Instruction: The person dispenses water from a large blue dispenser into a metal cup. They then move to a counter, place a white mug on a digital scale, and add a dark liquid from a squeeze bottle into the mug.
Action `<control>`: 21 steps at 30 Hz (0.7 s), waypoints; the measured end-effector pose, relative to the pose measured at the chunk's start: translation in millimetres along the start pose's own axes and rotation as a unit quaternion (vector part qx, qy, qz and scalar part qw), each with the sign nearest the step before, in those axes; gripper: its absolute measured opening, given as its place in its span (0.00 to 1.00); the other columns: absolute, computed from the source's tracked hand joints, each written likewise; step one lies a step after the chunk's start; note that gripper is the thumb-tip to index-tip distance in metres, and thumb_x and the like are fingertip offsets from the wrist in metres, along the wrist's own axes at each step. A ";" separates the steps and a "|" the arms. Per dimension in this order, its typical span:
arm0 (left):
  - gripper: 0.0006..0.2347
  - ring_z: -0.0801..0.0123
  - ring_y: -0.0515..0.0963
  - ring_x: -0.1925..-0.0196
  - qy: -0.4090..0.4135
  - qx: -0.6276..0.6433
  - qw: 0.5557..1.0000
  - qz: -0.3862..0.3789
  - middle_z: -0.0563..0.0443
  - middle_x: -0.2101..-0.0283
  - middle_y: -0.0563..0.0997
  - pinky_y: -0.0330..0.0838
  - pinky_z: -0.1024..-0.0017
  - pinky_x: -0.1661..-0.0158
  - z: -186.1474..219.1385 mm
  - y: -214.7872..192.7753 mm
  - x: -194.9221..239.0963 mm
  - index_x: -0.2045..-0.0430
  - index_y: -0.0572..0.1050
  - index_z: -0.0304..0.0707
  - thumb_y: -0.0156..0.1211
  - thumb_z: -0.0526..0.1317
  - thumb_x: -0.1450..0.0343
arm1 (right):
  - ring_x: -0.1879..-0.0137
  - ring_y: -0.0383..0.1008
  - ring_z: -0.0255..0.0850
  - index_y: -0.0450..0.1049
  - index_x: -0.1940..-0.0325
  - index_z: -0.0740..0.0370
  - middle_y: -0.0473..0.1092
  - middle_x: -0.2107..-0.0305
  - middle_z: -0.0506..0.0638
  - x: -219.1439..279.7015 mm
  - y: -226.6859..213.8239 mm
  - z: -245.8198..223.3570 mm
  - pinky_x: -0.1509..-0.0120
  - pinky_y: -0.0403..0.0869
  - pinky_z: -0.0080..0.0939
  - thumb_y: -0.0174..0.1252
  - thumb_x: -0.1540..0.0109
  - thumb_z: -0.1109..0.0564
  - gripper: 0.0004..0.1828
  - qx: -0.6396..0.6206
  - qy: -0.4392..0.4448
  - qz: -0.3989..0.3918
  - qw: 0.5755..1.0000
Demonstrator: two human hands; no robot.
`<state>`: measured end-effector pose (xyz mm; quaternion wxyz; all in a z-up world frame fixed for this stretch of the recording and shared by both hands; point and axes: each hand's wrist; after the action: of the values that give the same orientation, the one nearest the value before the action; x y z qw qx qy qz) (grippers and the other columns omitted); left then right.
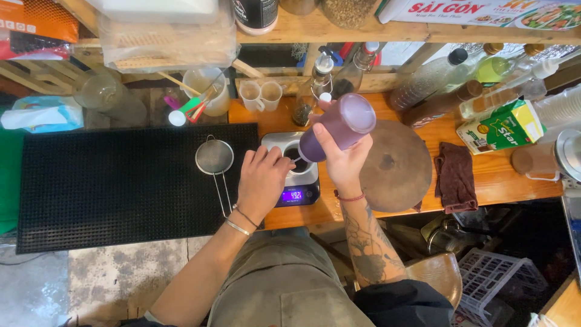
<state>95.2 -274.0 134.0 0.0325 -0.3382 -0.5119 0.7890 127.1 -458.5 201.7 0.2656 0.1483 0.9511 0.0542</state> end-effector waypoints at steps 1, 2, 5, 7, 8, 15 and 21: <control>0.13 0.61 0.76 0.58 -0.008 0.005 1.000 -0.003 0.59 0.65 0.71 0.67 0.61 0.51 1.1 0.2 0.8 0.65 0.85 0.47 0.61 0.49 0.14 | 0.45 0.90 0.51 0.78 0.34 0.74 0.83 0.43 0.67 1.2 -1.1 4.7 0.36 0.88 0.56 0.76 0.33 0.70 0.24 -0.017 -0.007 -0.005 1.000; 0.13 0.61 0.76 0.58 -0.008 0.005 1.000 -0.003 0.59 0.65 0.71 0.67 0.61 0.51 0.2 0.9 1.1 0.65 0.85 0.47 0.61 0.49 0.14 | 0.45 0.90 0.51 0.78 0.34 0.74 0.83 0.43 0.67 1.6 -1.5 4.6 0.36 0.88 0.56 0.76 0.33 0.70 0.24 -0.016 -0.006 -0.005 1.000; 0.13 0.60 0.74 0.60 0.008 0.010 1.000 0.011 0.58 0.66 0.68 0.67 0.61 0.55 -1.4 2.4 2.2 0.67 0.81 0.48 0.61 0.51 0.15 | 0.43 0.89 0.51 0.77 0.32 0.72 0.82 0.41 0.67 2.3 -2.1 3.2 0.33 0.86 0.57 0.75 0.33 0.71 0.26 -0.012 -0.014 -0.021 1.000; 0.14 0.63 0.74 0.61 -0.003 0.015 1.000 0.017 0.60 0.66 0.69 0.67 0.62 0.55 -0.6 2.9 2.9 0.66 0.83 0.49 0.61 0.51 0.14 | 0.42 0.89 0.53 0.77 0.31 0.73 0.82 0.40 0.68 1.8 -1.9 0.9 0.33 0.86 0.59 0.75 0.33 0.71 0.26 -0.006 -0.024 -0.030 0.999; 0.14 0.63 0.74 0.61 -0.003 0.015 1.000 0.018 0.60 0.66 0.69 0.67 0.62 0.55 -0.7 2.3 2.9 0.66 0.83 0.49 0.61 0.51 0.14 | 0.42 0.89 0.53 0.77 0.31 0.73 0.82 0.40 0.68 1.4 -1.1 -1.7 0.33 0.86 0.59 0.75 0.33 0.71 0.26 -0.006 -0.024 -0.030 0.999; 0.13 0.62 0.75 0.60 -0.006 0.027 0.999 0.016 0.60 0.65 0.69 0.68 0.61 0.54 -1.5 -4.8 0.3 0.64 0.84 0.49 0.62 0.51 0.14 | 0.42 0.88 0.55 0.74 0.30 0.76 0.81 0.40 0.70 1.8 1.4 -11.3 0.33 0.85 0.62 0.75 0.33 0.73 0.28 -0.008 -0.040 -0.029 0.999; 0.12 0.62 0.75 0.60 -0.008 0.037 0.999 0.015 0.60 0.65 0.70 0.69 0.61 0.53 -2.6 -4.8 1.1 0.63 0.84 0.49 0.61 0.51 0.14 | 0.43 0.89 0.57 0.76 0.32 0.78 0.81 0.42 0.71 1.3 5.0 -14.1 0.33 0.85 0.63 0.74 0.34 0.75 0.27 -0.003 -0.051 -0.032 0.998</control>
<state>94.4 -269.3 136.8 0.0289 -0.3377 -0.4777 0.8105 119.9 -453.7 214.0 0.3163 0.1195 0.9402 0.0413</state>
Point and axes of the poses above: each hand's wrist, its own x-axis away from the middle knuckle, its own y-axis out of the palm, z = x × y
